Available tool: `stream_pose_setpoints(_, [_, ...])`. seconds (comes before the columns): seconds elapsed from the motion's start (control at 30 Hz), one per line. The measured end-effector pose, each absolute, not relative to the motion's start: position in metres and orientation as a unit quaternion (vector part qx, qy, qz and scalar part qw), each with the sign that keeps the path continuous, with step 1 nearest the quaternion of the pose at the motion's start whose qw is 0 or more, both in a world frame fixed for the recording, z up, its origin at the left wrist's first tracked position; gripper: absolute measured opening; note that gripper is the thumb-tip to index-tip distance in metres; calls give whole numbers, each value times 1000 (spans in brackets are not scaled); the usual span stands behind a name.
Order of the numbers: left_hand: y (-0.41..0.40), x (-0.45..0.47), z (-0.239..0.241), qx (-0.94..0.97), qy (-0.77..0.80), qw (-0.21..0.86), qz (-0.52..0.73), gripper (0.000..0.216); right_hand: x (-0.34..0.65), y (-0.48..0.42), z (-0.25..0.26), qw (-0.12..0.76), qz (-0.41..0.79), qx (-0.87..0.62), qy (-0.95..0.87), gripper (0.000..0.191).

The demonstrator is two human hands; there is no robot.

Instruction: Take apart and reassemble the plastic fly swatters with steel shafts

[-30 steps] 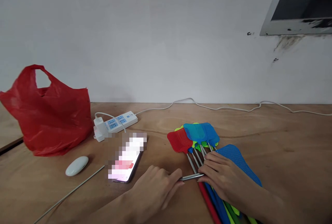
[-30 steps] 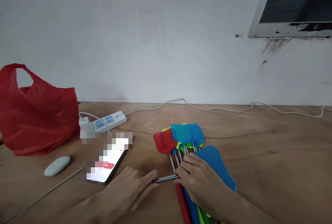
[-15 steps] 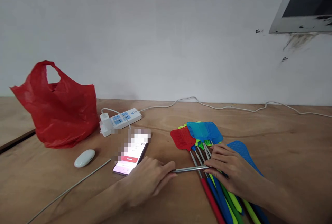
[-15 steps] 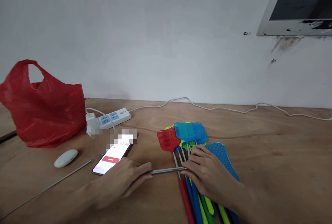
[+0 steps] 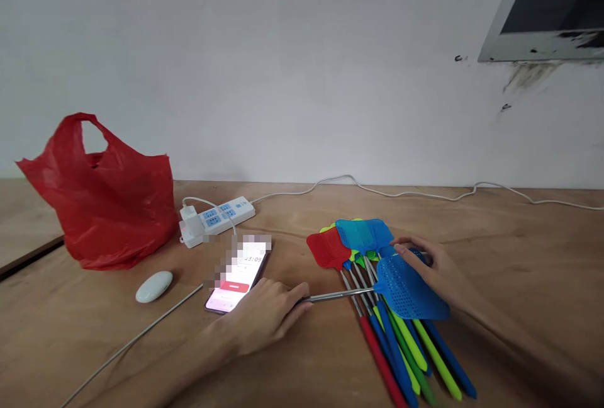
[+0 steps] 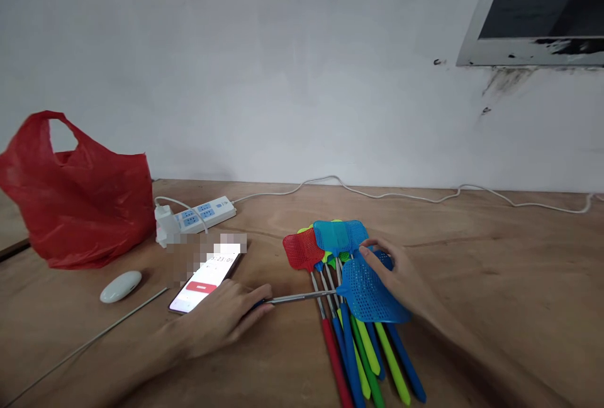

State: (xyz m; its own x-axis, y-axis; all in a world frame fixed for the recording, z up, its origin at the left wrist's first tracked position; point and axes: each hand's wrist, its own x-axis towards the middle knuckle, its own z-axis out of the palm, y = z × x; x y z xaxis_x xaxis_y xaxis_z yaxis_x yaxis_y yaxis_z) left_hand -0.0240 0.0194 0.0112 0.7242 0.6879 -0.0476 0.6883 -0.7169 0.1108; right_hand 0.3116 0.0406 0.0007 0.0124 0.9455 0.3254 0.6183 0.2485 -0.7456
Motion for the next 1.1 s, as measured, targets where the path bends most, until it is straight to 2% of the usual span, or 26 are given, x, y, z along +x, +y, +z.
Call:
stream_pose_setpoints(0.2, [22, -28, 10, 919, 386, 74, 11, 32, 306, 40, 7, 479, 397, -581, -525, 39])
stream_pose_setpoints(0.3, [24, -30, 7, 915, 397, 66, 24, 34, 304, 38, 12, 461, 527, -562, -441, 37])
stream_pose_setpoints(0.37, [25, -32, 4, 916, 396, 57, 34, 35, 303, 36, 12, 436, 565, -554, -429, 34])
stream_pose_setpoints(0.83, [24, -35, 4, 924, 369, 89, 47, 39, 291, 16, 11, 443, 534, -541, -476, 37])
stream_pose_setpoints(1.1, [11, -26, -1, 922, 371, 108, 27, 37, 274, 2, 9, 435, 536, -555, -464, 49])
